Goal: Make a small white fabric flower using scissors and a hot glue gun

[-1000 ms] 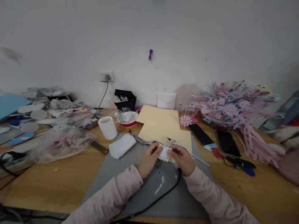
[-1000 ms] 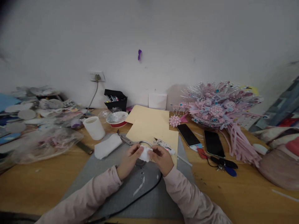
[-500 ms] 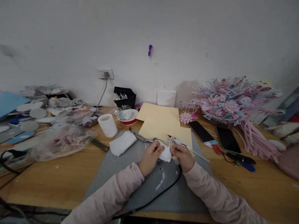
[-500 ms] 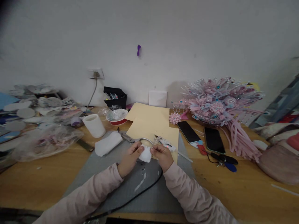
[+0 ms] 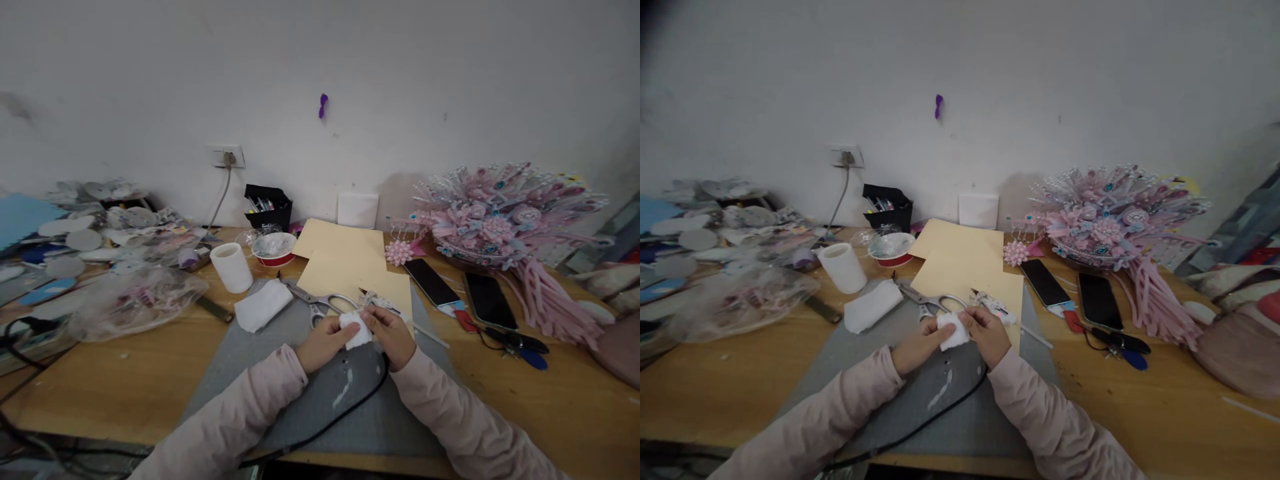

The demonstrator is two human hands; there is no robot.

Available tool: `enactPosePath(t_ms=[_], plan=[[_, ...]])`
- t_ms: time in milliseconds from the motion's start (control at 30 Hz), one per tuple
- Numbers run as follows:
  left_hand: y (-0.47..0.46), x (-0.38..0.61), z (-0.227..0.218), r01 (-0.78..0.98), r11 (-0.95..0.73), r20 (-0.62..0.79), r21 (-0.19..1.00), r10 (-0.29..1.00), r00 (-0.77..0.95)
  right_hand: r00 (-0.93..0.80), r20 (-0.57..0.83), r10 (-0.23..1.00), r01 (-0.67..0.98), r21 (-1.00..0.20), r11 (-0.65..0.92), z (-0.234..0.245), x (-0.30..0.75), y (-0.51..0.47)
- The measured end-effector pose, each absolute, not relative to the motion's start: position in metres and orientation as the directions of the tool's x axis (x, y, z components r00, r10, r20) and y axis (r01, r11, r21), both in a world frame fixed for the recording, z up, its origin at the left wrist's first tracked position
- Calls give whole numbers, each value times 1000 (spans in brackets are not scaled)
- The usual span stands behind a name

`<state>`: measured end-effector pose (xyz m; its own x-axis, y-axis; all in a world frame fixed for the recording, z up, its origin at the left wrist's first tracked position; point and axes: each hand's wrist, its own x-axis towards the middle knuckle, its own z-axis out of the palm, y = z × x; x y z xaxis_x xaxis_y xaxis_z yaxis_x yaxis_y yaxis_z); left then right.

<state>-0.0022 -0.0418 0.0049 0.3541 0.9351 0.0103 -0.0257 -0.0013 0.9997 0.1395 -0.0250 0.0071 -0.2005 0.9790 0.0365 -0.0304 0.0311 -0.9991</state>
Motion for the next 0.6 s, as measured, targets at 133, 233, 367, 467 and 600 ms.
enactPosePath(t_ms=[133, 233, 367, 467, 600], plan=[[-40, -3, 2, -115, 34, -1, 993, 962, 274, -315, 30, 949, 28, -999, 41, 11, 137, -30], [-39, -4, -2, -195, 88, -26, 977, 954, 298, -354, -22, 935, -8, -1000, -26, 12, 137, -33], [-37, -4, -10, -240, 71, 24, 968, 928, 373, -348, -51, 936, -85, -993, -86, 10, 138, -34], [-35, -3, -10, -194, 37, 37, 980, 930, 365, -337, -40, 941, -104, -991, -80, 8, 138, -33], [-41, -3, 9, 9, -95, 88, 995, 949, 302, -206, -3, 978, -180, -983, -41, 7, 142, -27]])
